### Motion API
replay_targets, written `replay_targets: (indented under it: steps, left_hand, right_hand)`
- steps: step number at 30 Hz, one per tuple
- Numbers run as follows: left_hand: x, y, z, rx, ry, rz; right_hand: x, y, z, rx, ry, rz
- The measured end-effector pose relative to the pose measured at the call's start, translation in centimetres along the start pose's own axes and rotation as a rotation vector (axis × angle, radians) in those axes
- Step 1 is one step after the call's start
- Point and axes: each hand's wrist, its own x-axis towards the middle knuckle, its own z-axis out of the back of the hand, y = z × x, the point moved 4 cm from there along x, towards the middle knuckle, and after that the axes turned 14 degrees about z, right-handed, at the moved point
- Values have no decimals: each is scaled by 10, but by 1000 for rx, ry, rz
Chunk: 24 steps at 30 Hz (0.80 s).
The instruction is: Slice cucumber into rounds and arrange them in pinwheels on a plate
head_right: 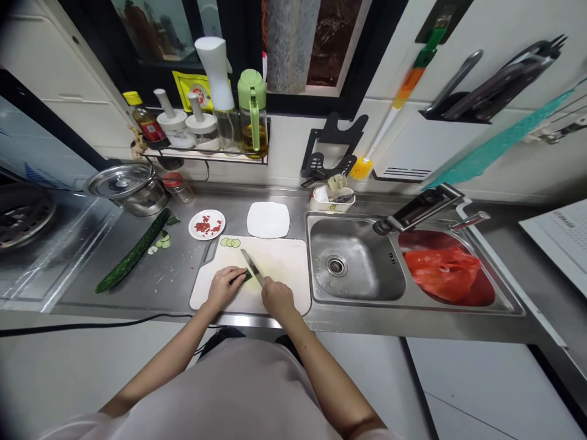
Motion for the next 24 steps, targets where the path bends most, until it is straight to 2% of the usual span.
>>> replay_targets:
  steps: [24]
  left_hand:
    - [-3,-1,-3,80,-23,-32]
  right_hand:
    - [2,14,1,-41,27,41]
